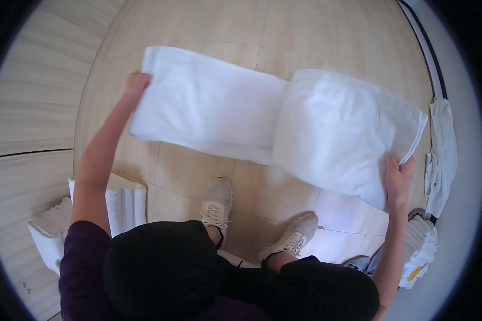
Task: The person spreads out a white towel by hand, folds it into a rectangle, and places it on a stack of towels.
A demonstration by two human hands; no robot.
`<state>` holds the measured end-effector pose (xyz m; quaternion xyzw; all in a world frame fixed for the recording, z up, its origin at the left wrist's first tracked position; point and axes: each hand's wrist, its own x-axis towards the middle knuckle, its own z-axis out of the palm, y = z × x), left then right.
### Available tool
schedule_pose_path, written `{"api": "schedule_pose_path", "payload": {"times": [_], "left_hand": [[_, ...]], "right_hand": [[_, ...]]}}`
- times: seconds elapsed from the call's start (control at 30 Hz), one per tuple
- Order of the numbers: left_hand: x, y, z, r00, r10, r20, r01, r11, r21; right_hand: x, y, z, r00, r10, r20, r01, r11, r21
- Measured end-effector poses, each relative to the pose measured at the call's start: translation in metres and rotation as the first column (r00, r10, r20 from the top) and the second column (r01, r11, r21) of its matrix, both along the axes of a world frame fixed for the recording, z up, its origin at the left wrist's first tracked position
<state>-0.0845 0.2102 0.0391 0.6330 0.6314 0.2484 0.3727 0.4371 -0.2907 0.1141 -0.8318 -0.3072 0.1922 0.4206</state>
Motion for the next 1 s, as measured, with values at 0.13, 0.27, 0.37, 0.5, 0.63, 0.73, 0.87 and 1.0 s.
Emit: {"api": "schedule_pose_path", "payload": {"times": [0.13,0.27,0.37,0.5,0.63,0.73,0.87,1.0], "left_hand": [[-0.033,0.036,0.000,0.831,0.342,-0.440,0.069,0.721,0.690],[0.048,-0.059,-0.033,0.906,-0.247,-0.344,0.330,0.922,0.205],[0.106,-0.150,-0.056,0.707,-0.426,-0.564,0.442,0.889,-0.116],[0.120,-0.178,-0.049,0.428,-0.374,-0.822,0.553,0.829,-0.089],[0.121,-0.183,-0.018,0.621,-0.661,-0.421,0.745,0.664,0.056],[0.117,-0.195,0.005,0.775,-0.604,0.183,0.620,0.783,-0.042],[0.048,-0.109,0.042,0.898,-0.364,0.246,0.378,0.926,-0.012],[-0.057,0.006,0.057,0.815,-0.102,-0.570,0.392,0.822,0.413]], "right_hand": [[-0.020,-0.008,-0.055,0.949,-0.134,-0.284,0.142,0.990,0.006],[-0.066,0.002,-0.113,0.941,-0.017,-0.337,0.017,1.000,-0.002],[-0.066,-0.013,-0.133,0.914,-0.129,-0.386,0.088,0.989,-0.122],[-0.026,-0.064,-0.165,0.935,-0.249,-0.253,0.201,0.959,-0.200],[0.040,-0.138,-0.178,0.924,-0.352,-0.151,0.316,0.923,-0.217],[0.064,-0.181,-0.168,0.707,-0.120,0.697,0.534,0.736,-0.416],[0.062,-0.164,-0.167,0.754,0.297,0.585,0.135,0.802,-0.581],[0.045,-0.111,-0.178,0.717,0.414,0.561,-0.022,0.818,-0.575]]}}
